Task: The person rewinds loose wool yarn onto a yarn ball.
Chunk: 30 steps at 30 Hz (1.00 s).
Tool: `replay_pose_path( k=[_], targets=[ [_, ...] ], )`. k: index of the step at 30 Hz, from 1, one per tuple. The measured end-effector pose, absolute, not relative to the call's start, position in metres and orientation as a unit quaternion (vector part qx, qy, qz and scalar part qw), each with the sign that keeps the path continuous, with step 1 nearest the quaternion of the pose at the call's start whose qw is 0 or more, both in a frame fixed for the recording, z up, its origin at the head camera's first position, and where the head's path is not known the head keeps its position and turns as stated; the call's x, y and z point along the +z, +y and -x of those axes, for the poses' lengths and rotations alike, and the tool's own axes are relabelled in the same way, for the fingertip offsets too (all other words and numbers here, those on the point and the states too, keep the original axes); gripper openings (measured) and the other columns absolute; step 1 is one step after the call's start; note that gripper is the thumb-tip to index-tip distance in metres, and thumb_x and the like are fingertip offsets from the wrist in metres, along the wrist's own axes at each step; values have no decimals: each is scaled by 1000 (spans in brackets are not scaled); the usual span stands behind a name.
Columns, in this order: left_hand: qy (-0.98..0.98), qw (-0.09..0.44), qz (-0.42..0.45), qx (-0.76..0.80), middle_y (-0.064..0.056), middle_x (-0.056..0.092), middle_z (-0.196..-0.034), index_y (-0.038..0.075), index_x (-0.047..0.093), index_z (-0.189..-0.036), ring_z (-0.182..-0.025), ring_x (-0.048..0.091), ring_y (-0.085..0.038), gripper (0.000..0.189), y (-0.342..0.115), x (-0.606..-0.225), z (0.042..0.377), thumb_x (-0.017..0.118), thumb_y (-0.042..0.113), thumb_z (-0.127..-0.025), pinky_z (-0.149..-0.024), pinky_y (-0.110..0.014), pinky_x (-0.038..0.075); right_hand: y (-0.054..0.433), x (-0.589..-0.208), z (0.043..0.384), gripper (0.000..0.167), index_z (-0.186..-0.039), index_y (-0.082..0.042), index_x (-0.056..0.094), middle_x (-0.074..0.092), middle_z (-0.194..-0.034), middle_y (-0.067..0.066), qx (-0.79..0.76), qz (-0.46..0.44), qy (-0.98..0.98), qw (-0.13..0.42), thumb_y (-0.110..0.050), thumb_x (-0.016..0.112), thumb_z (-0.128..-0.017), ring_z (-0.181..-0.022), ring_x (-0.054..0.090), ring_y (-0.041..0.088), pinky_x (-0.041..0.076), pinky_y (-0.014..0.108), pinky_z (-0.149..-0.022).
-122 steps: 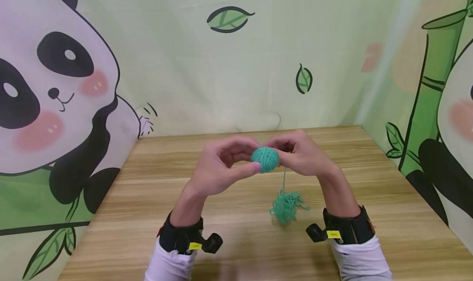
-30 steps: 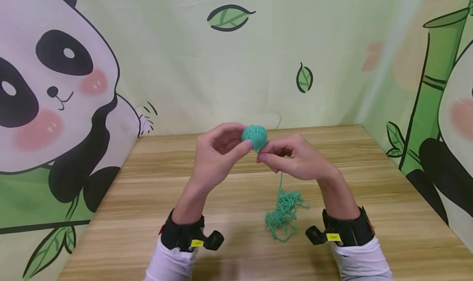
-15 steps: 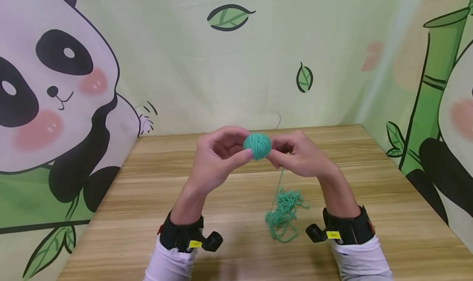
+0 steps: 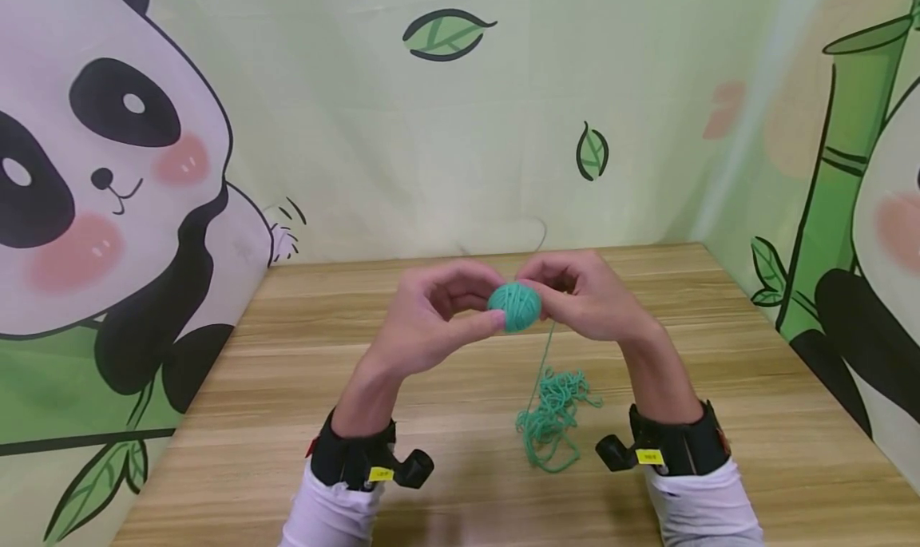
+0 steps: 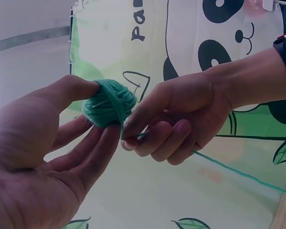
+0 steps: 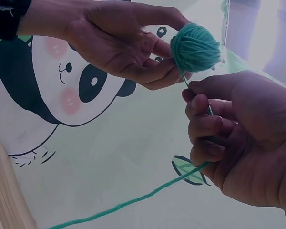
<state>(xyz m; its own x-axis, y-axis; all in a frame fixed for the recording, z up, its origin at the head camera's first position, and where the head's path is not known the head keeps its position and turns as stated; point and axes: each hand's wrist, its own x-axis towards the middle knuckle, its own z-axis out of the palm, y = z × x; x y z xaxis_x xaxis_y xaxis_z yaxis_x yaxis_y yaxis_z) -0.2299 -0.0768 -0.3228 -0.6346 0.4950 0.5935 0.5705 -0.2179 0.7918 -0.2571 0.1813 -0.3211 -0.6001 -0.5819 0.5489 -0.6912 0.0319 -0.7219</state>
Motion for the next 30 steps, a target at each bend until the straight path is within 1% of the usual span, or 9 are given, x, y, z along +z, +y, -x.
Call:
replay_pose_path(
  k=[5, 7, 8, 12, 17, 22, 30],
  targets=[
    [-643, 27, 427, -635, -24, 78, -115, -10, 74, -123, -95, 81, -15, 31, -77, -324, 231, 80, -12, -93, -91, -34, 72, 181, -319, 255, 17, -98, -2, 76, 56, -69, -1, 566, -441, -695, 41, -1, 65, -112, -51, 40, 14, 31, 31, -41],
    [-652, 33, 426, -626, -30, 77, -116, -10, 75, -124, -96, 81, -15, 31, -77, -324, 231, 81, -12, -93, -92, -34, 72, 180, -317, 253, 18, -97, -2, 75, 55, -67, 0, 573, -437, -692, 42, 0, 65, -112, -50, 39, 15, 29, 31, -40],
    [-657, 37, 425, -622, -31, 77, -116, -10, 75, -123, -96, 81, -15, 31, -77, -324, 231, 81, -12, -93, -92, -35, 72, 180, -317, 253, 18, -97, -1, 75, 55, -67, -1, 575, -434, -692, 43, 0, 65, -112, -50, 39, 15, 29, 31, -40],
    [-673, 53, 422, -605, -28, 79, -115, -9, 76, -122, -97, 81, -15, 31, -76, -325, 233, 82, -12, -92, -92, -35, 72, 179, -316, 253, 19, -96, 0, 75, 55, -67, -2, 580, -420, -697, 49, 1, 64, -111, -50, 40, 14, 29, 31, -40],
    [-678, 60, 429, -594, -27, 80, -114, -9, 77, -121, -97, 81, -15, 30, -76, -326, 234, 84, -12, -91, -93, -34, 72, 179, -317, 253, 19, -95, -1, 74, 54, -67, -2, 583, -409, -699, 55, 1, 63, -111, -51, 40, 14, 29, 32, -41],
    [-687, 67, 434, -579, -24, 81, -113, -7, 78, -119, -97, 82, -17, 28, -76, -326, 236, 85, -10, -92, -93, -35, 73, 181, -316, 251, 19, -95, -1, 73, 53, -67, -1, 588, -408, -696, 59, 0, 63, -111, -50, 37, 15, 27, 33, -41],
    [-709, 95, 427, -553, -17, 83, -111, -3, 80, -117, -95, 83, -19, 27, -75, -329, 239, 89, -5, -92, -91, -38, 73, 183, -316, 249, 18, -96, -3, 74, 52, -66, 0, 583, -405, -702, 65, -2, 64, -111, -49, 36, 16, 26, 33, -42]
  ],
)
